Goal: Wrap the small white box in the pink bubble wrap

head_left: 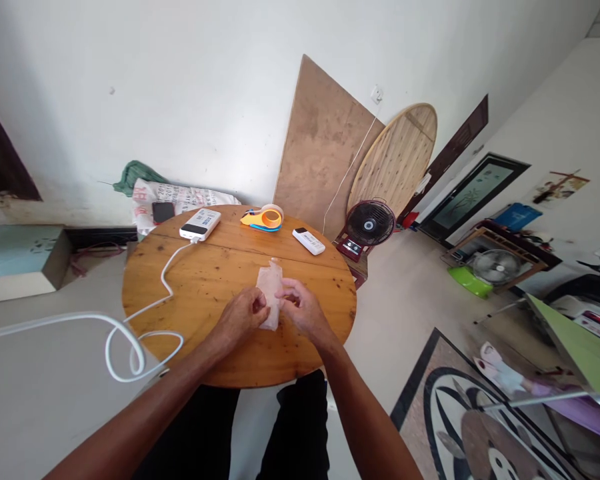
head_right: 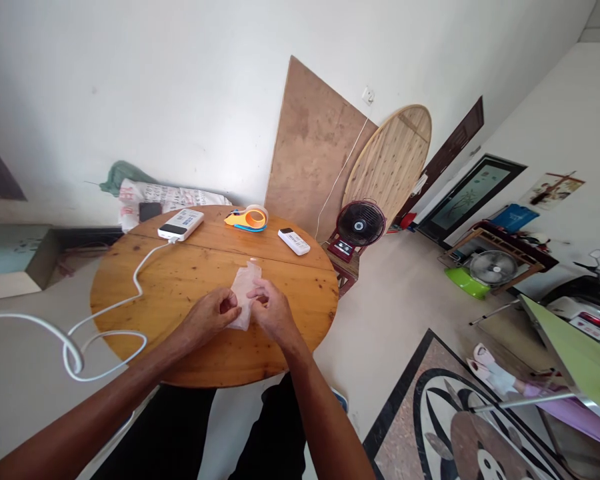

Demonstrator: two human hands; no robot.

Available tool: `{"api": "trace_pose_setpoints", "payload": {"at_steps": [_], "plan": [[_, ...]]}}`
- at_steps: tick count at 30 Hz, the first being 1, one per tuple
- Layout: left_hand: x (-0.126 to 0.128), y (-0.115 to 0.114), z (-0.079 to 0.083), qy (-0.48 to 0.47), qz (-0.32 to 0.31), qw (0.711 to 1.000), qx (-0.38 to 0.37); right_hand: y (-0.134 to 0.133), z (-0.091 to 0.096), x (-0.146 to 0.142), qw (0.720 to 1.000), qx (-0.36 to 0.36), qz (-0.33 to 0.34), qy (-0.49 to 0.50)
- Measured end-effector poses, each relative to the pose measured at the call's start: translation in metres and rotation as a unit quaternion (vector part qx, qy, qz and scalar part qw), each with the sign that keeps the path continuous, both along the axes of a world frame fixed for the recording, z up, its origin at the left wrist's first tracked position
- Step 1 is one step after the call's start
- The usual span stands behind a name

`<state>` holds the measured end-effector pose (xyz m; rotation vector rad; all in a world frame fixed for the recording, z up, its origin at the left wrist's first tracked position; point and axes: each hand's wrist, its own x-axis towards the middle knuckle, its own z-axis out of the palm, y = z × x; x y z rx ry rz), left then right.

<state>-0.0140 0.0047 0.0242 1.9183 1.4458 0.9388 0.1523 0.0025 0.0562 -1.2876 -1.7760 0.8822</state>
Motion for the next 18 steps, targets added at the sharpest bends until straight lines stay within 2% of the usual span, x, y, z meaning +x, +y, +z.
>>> {"api": "trace_pose_setpoints", "payload": {"at_steps": [2,4,9,13,15,18], "plan": [[0.0,0.0,0.0,0.018,0.002,1.0,-0.001,0.008,0.002,0.004,0.999,0.004,-0.039,0.011],[-0.001,0.0,-0.001,0.04,0.006,0.999,0.017,0.016,0.005,0.006,0.998,0.007,-0.065,-0.018],[-0.002,0.002,-0.001,0.069,-0.019,0.993,0.098,0.037,0.012,-0.005,0.971,0.04,-0.12,-0.201],[-0.002,0.005,0.006,0.066,-0.064,0.992,0.084,0.052,0.014,-0.018,0.936,0.011,-0.147,-0.319],[-0.002,0.007,0.009,0.066,-0.075,0.993,0.069,0.058,0.012,-0.021,0.934,0.002,-0.144,-0.328],[-0.003,0.009,0.01,0.06,-0.085,0.993,0.053,0.066,0.005,-0.021,0.951,-0.003,-0.138,-0.275]]}}
